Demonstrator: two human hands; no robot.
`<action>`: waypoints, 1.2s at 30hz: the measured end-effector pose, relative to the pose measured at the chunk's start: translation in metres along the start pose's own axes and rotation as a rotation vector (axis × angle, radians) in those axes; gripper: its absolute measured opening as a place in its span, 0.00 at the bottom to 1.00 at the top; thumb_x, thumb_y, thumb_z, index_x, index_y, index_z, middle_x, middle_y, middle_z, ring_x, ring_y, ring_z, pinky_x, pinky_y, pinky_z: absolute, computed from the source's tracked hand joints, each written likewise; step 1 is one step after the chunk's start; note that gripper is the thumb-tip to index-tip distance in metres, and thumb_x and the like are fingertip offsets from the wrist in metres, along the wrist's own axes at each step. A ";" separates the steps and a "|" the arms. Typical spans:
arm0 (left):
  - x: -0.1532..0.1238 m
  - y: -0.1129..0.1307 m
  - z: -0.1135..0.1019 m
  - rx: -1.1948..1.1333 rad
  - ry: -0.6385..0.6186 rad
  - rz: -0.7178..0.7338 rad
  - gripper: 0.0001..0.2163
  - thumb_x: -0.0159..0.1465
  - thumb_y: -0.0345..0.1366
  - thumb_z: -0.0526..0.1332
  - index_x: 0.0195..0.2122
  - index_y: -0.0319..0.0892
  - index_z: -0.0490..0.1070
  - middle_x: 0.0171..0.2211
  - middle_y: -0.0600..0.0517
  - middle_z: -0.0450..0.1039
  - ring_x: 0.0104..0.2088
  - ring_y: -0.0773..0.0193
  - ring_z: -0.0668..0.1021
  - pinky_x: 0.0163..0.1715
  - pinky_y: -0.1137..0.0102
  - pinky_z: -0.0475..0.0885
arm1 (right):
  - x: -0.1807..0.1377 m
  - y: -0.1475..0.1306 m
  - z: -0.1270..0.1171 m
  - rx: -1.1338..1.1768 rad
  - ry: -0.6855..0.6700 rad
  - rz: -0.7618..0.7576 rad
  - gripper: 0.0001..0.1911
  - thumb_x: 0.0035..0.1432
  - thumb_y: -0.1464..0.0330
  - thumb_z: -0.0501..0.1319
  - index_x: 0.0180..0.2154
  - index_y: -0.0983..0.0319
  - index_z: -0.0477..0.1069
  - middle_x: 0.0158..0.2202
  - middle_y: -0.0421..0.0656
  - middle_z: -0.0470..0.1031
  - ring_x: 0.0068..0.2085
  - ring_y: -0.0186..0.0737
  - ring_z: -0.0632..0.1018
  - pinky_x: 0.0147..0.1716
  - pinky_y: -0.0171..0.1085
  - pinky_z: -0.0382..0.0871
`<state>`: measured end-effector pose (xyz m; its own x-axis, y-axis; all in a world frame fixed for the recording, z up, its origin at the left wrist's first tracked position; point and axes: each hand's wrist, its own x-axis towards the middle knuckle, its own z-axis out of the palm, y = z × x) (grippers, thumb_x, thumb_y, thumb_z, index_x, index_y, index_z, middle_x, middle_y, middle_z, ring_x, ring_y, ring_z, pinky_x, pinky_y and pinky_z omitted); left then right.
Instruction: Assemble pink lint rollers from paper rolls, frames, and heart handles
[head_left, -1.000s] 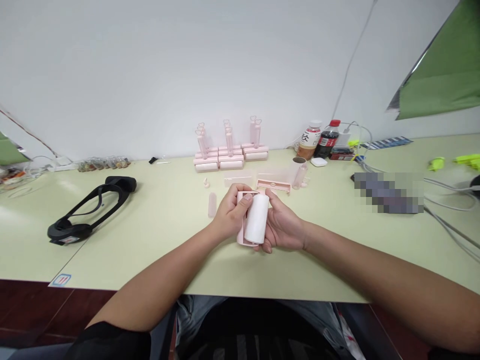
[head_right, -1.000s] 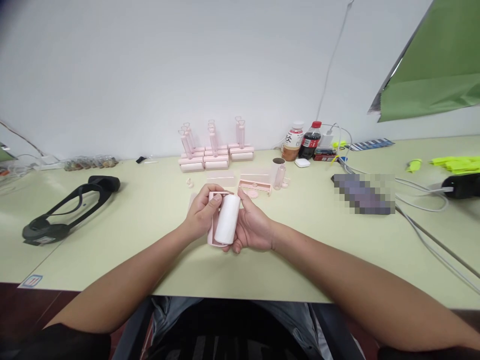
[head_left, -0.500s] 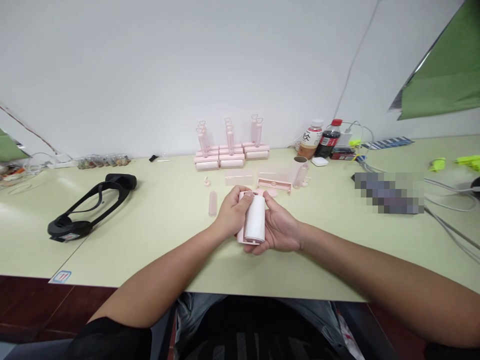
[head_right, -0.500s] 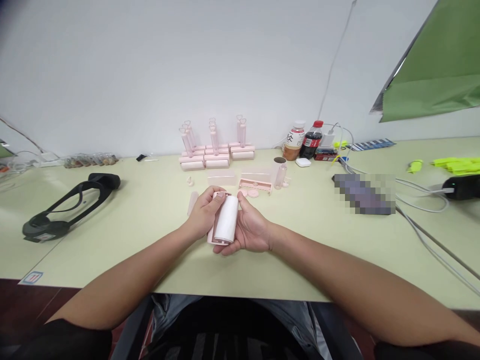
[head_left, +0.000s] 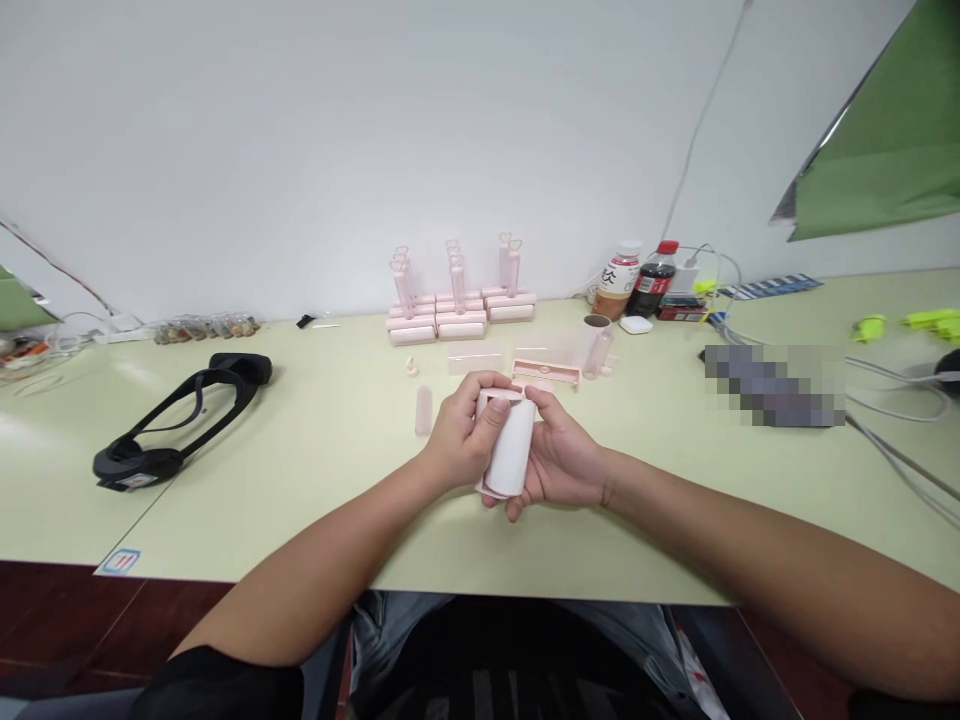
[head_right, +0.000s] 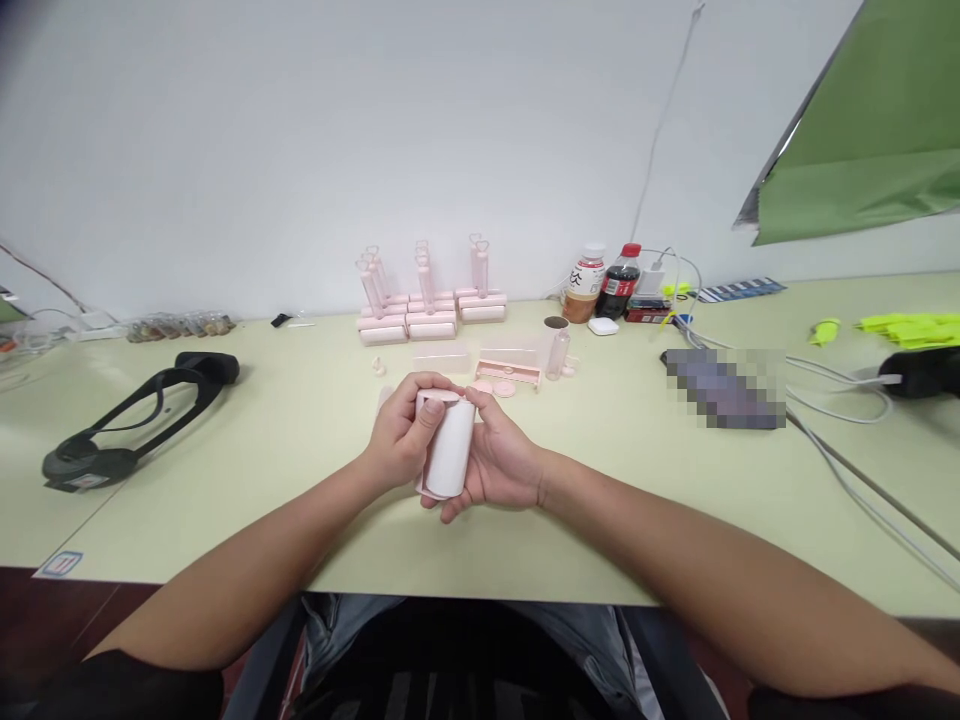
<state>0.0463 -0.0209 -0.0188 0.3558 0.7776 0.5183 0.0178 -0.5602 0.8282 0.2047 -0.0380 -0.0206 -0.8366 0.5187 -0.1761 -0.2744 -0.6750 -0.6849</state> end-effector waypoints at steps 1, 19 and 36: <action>0.000 0.001 0.000 0.003 0.003 -0.003 0.13 0.68 0.45 0.54 0.47 0.42 0.66 0.43 0.47 0.75 0.39 0.62 0.77 0.38 0.68 0.72 | 0.000 0.000 0.002 -0.005 0.015 -0.011 0.40 0.59 0.40 0.39 0.54 0.65 0.63 0.34 0.52 0.78 0.35 0.53 0.81 0.28 0.43 0.74; -0.004 0.004 0.008 -0.030 0.083 -0.095 0.13 0.68 0.47 0.53 0.42 0.42 0.66 0.35 0.51 0.73 0.31 0.67 0.73 0.30 0.72 0.69 | 0.004 0.003 0.010 -0.045 0.098 -0.038 0.37 0.60 0.41 0.40 0.47 0.65 0.67 0.28 0.49 0.76 0.28 0.49 0.79 0.23 0.39 0.70; 0.000 -0.002 -0.002 -0.239 -0.054 -0.169 0.18 0.63 0.50 0.59 0.47 0.43 0.67 0.42 0.49 0.73 0.38 0.62 0.75 0.39 0.68 0.71 | 0.003 0.012 0.009 -0.265 0.334 -0.248 0.33 0.62 0.42 0.41 0.45 0.61 0.67 0.27 0.44 0.74 0.24 0.40 0.77 0.15 0.33 0.69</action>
<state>0.0442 -0.0195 -0.0202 0.4161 0.8343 0.3617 -0.1368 -0.3358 0.9319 0.1950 -0.0490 -0.0230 -0.5517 0.8160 -0.1727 -0.2793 -0.3759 -0.8836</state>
